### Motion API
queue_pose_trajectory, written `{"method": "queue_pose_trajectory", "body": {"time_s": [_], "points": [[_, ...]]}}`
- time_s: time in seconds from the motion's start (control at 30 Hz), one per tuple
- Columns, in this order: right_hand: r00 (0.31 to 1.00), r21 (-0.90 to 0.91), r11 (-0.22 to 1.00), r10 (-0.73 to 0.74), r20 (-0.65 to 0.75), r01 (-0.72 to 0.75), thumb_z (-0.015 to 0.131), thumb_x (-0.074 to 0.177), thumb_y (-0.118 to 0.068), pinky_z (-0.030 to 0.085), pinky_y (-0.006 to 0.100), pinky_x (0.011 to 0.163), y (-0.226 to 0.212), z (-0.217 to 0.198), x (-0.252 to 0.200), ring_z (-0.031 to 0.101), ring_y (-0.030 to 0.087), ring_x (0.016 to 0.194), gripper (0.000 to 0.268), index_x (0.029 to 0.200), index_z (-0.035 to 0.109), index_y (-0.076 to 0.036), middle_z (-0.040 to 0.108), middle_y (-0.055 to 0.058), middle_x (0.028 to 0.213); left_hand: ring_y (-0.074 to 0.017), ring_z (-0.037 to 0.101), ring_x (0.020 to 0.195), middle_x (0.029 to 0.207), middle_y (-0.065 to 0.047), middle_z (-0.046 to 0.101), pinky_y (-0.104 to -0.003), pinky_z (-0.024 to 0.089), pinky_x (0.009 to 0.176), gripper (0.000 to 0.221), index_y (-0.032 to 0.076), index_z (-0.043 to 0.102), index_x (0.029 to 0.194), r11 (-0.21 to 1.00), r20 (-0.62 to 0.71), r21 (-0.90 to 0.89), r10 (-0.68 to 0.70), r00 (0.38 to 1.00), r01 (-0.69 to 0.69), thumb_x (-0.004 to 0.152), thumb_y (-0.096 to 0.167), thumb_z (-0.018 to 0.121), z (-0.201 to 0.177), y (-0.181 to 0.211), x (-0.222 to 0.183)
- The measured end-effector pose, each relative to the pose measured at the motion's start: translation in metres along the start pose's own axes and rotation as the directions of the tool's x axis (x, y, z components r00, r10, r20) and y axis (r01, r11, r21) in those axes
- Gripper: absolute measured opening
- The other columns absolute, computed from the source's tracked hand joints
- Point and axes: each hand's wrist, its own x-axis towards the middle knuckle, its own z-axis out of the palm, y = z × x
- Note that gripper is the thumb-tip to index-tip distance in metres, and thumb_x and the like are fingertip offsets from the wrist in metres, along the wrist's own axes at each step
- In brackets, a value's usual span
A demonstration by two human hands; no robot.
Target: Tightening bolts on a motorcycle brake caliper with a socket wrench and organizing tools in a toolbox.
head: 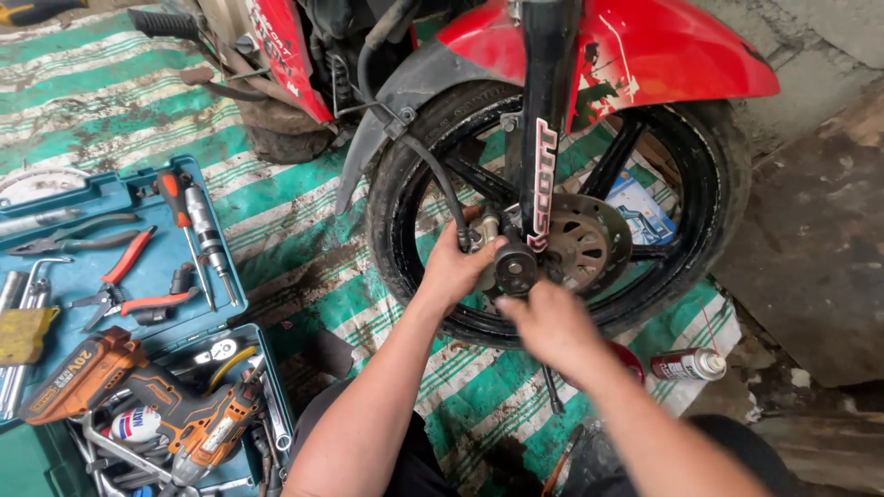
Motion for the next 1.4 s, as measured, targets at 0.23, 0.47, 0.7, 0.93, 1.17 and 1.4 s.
{"method": "queue_pose_trajectory", "body": {"time_s": [0.23,0.47,0.7,0.93,1.17,1.4], "points": [[0.998,0.22,0.975,0.013,-0.056,-0.001,0.074,0.101,-0.041,0.059,0.063,0.093,0.013,0.023,0.008,0.077,0.051,0.108,0.041,0.091,0.079,-0.002,0.084,0.025,0.089,-0.0386,0.064,0.143,0.149,-0.012,0.069,-0.052,0.055,0.12,0.095,0.024,0.065,0.157,0.999,0.004,0.011,0.03,1.0,-0.031,0.076,0.062,0.098,0.001,0.004,-0.004],[0.999,0.241,0.971,0.011,-0.044,0.0,0.062,0.108,-0.048,0.06,0.057,0.091,0.011,0.034,0.009,0.082,0.043,0.101,0.05,0.086,0.076,-0.006,0.085,0.018,0.081,-0.0399,0.064,0.144,0.15,-0.014,0.069,-0.053,0.054,0.12,0.094,0.02,0.065,0.157,0.999,0.001,0.014,0.033,0.999,-0.033,0.079,0.064,0.095,-0.001,0.008,-0.009],[0.996,0.352,0.933,-0.056,-0.076,0.08,0.058,0.111,-0.039,0.061,0.062,0.082,0.034,0.057,0.02,0.082,0.046,0.096,0.041,0.12,0.064,0.0,0.082,0.025,0.086,-0.0457,0.054,0.152,0.159,-0.02,0.06,-0.06,0.048,0.124,0.082,0.014,0.061,0.161,0.998,0.068,-0.058,0.042,0.997,-0.038,0.099,0.063,0.078,-0.008,0.017,-0.013],[0.991,-0.143,0.982,-0.118,0.063,0.126,0.055,0.11,-0.039,0.065,0.067,0.081,0.032,-0.013,0.011,0.082,0.054,0.096,0.066,0.149,0.05,0.014,0.078,0.041,0.096,-0.0471,0.057,0.148,0.153,-0.021,0.064,-0.061,0.048,0.122,0.075,0.011,0.063,0.158,0.994,0.0,-0.03,0.108,0.994,-0.108,0.105,0.063,0.071,-0.007,0.027,-0.018],[0.953,-0.35,0.898,-0.192,0.233,0.267,0.054,0.111,-0.028,0.069,0.057,0.075,0.03,-0.073,0.025,0.086,0.042,0.08,0.044,0.143,0.056,0.003,0.083,0.023,0.085,-0.0414,0.058,0.15,0.151,-0.014,0.066,-0.054,0.046,0.127,0.086,0.015,0.066,0.154,0.997,-0.016,-0.01,0.072,0.997,-0.073,0.085,0.061,0.09,-0.004,0.021,-0.016],[0.921,-0.288,0.901,-0.232,0.312,0.324,0.055,0.112,-0.031,0.067,0.055,0.072,0.031,-0.076,0.029,0.086,0.041,0.078,0.047,0.143,0.056,0.005,0.082,0.024,0.086,-0.0397,0.066,0.142,0.142,-0.015,0.075,-0.051,0.053,0.12,0.081,0.018,0.072,0.15,0.995,-0.077,-0.05,-0.086,0.993,0.083,0.088,0.07,0.082,0.002,0.041,-0.02]]}}
